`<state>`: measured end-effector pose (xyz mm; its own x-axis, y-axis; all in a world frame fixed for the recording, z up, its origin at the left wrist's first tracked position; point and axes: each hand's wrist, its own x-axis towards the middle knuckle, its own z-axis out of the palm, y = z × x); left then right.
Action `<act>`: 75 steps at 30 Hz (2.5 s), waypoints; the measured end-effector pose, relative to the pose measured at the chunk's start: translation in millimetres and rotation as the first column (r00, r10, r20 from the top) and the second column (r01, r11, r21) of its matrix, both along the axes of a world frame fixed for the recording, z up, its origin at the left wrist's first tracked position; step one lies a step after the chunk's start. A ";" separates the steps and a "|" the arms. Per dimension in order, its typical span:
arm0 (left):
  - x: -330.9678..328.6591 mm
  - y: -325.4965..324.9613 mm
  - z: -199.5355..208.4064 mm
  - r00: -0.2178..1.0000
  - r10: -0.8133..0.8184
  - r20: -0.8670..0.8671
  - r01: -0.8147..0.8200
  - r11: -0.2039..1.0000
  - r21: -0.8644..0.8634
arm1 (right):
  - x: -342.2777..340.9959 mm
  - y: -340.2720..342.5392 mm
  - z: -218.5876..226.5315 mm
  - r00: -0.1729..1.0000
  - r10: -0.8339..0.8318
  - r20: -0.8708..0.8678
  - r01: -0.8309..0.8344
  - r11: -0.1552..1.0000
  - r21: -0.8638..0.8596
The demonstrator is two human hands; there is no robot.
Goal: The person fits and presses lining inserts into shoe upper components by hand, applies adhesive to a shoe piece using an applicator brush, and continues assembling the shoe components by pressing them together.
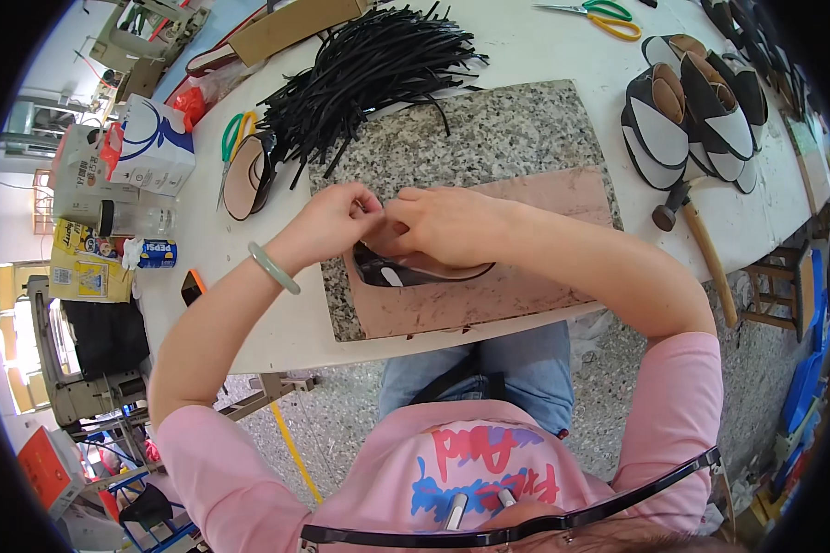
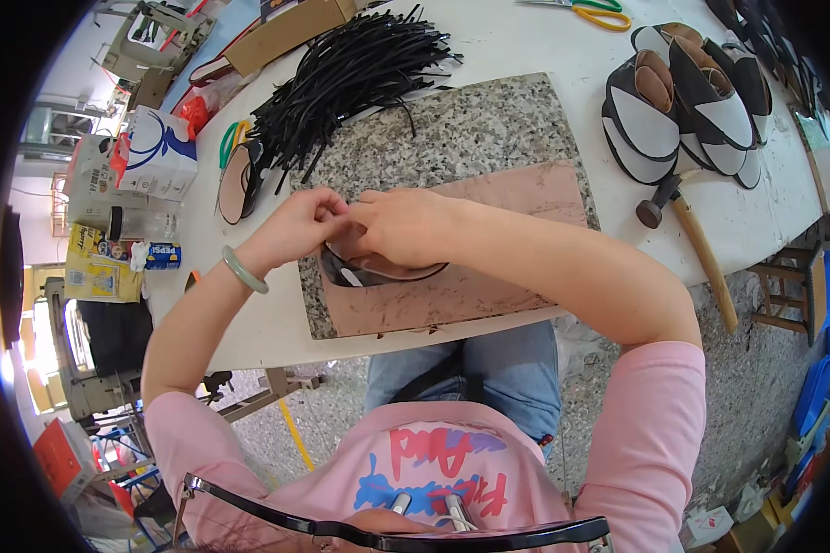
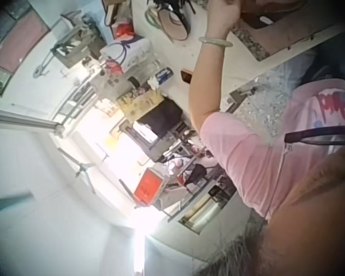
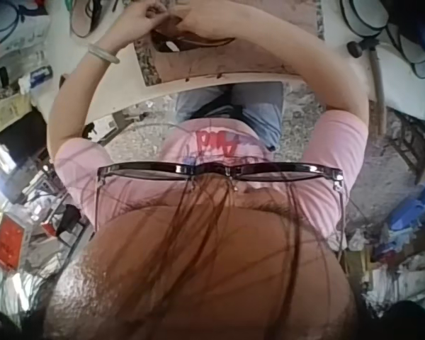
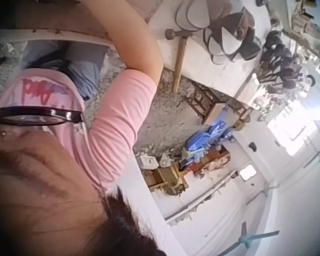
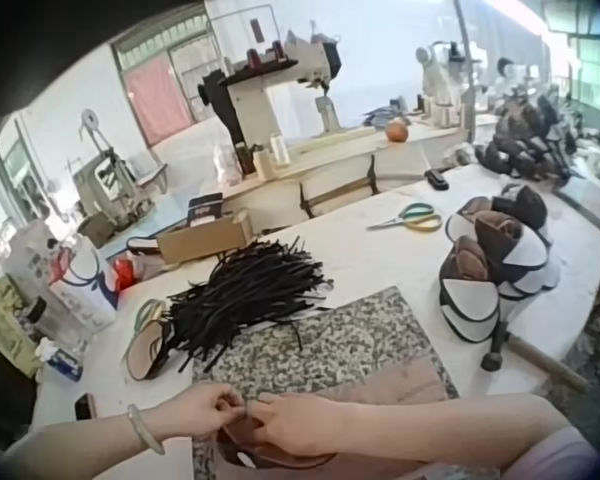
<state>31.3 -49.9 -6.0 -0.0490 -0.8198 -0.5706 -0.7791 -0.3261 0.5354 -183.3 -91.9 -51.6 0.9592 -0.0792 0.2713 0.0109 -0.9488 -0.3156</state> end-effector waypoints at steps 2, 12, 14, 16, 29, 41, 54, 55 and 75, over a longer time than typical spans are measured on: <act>3.6 11.7 -4.3 0.998 0.053 0.032 -0.050 0.995 -0.092 | -0.5 0.5 -0.8 0.998 -0.027 0.061 0.017 0.988 0.154; -14.5 77.6 -24.3 0.995 -0.010 0.104 0.090 0.587 -0.805 | -5.0 13.7 24.3 0.913 -0.319 -0.253 0.376 0.898 0.226; 2.5 63.9 -25.7 0.983 0.053 -0.178 -0.155 0.760 -0.631 | -4.8 33.3 33.6 0.958 -0.234 -0.164 0.265 0.942 0.204; -1.3 50.6 -19.8 0.970 0.028 -0.243 -0.173 0.782 -0.599 | -7.3 36.9 20.2 0.988 -0.152 -0.009 0.153 0.984 0.094; 10.1 21.7 -15.6 0.985 0.039 -0.167 -0.136 0.767 -0.627 | 12.6 33.1 -8.1 0.894 -0.446 0.053 0.377 0.810 0.450; -37.1 62.0 21.9 0.909 0.045 -0.415 -0.297 0.768 -0.567 | 10.6 22.2 43.9 0.782 -0.622 -0.046 0.480 0.553 0.681; -74.0 84.1 28.8 0.083 -0.011 -0.997 -0.580 0.813 -0.057 | -22.2 62.6 86.0 0.433 -0.718 0.544 0.367 0.692 0.622; -71.3 85.3 27.6 0.228 -0.032 -0.973 -0.571 0.805 -0.160 | -28.4 64.0 75.6 0.497 -0.817 0.291 0.156 0.413 0.897; -90.3 66.0 3.0 0.300 -0.214 -0.930 -0.291 0.907 -0.303 | -62.9 90.7 71.4 0.546 -0.731 0.408 0.402 0.657 0.638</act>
<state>-59.0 16.0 -3.1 -0.2947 -0.9396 0.1744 0.3478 0.0645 0.9354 -246.2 -1.2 19.8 0.2928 -0.8034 0.5184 -0.1438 -0.5730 -0.8068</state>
